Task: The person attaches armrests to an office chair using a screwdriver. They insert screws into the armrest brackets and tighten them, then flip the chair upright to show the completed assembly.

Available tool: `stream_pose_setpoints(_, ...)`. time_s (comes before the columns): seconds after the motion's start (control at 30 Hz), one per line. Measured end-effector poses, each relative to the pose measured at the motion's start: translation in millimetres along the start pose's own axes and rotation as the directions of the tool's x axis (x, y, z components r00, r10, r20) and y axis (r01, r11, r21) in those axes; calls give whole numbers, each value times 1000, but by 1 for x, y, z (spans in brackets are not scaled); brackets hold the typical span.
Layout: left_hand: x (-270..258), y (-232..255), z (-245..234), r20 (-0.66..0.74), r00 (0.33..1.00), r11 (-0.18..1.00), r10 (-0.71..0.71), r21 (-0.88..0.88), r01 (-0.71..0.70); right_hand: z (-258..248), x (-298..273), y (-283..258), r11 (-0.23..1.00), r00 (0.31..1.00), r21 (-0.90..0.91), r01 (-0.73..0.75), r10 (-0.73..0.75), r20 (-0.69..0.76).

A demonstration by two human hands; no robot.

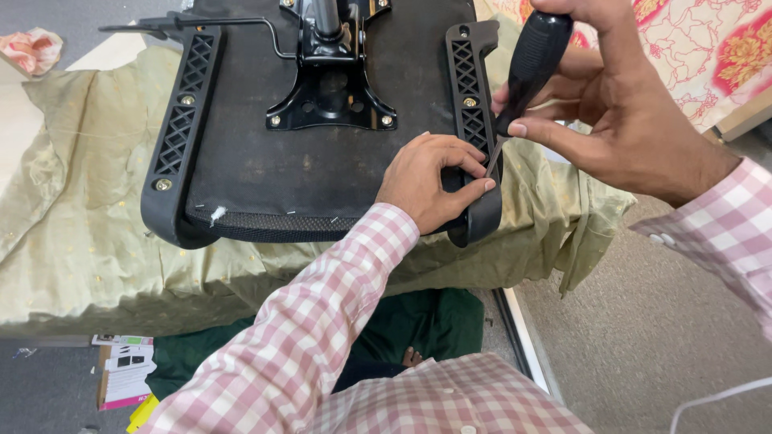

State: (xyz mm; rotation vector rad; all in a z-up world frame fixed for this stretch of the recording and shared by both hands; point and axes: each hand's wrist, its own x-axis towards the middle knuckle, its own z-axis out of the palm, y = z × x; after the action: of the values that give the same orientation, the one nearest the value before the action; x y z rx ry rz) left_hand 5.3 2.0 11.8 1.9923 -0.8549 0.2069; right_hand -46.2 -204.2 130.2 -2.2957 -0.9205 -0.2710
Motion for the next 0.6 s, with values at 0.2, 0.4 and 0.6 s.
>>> stream_pose_setpoints(0.2,-1,-1,1,-11,1000,1000,26,-11,-26,0,5,-9,992,995,-74,100,-100,5)
stream_pose_setpoints(0.4,-3,-1,1,-29,999,999,44,6,-43,14,-3,-5,998,992,-43,48,-53,-114)
stream_pose_setpoints(0.6,1,-1,2,12,1000,1000,-4,1,4,10,-5,8,989,988,-23,145,-146,-49)
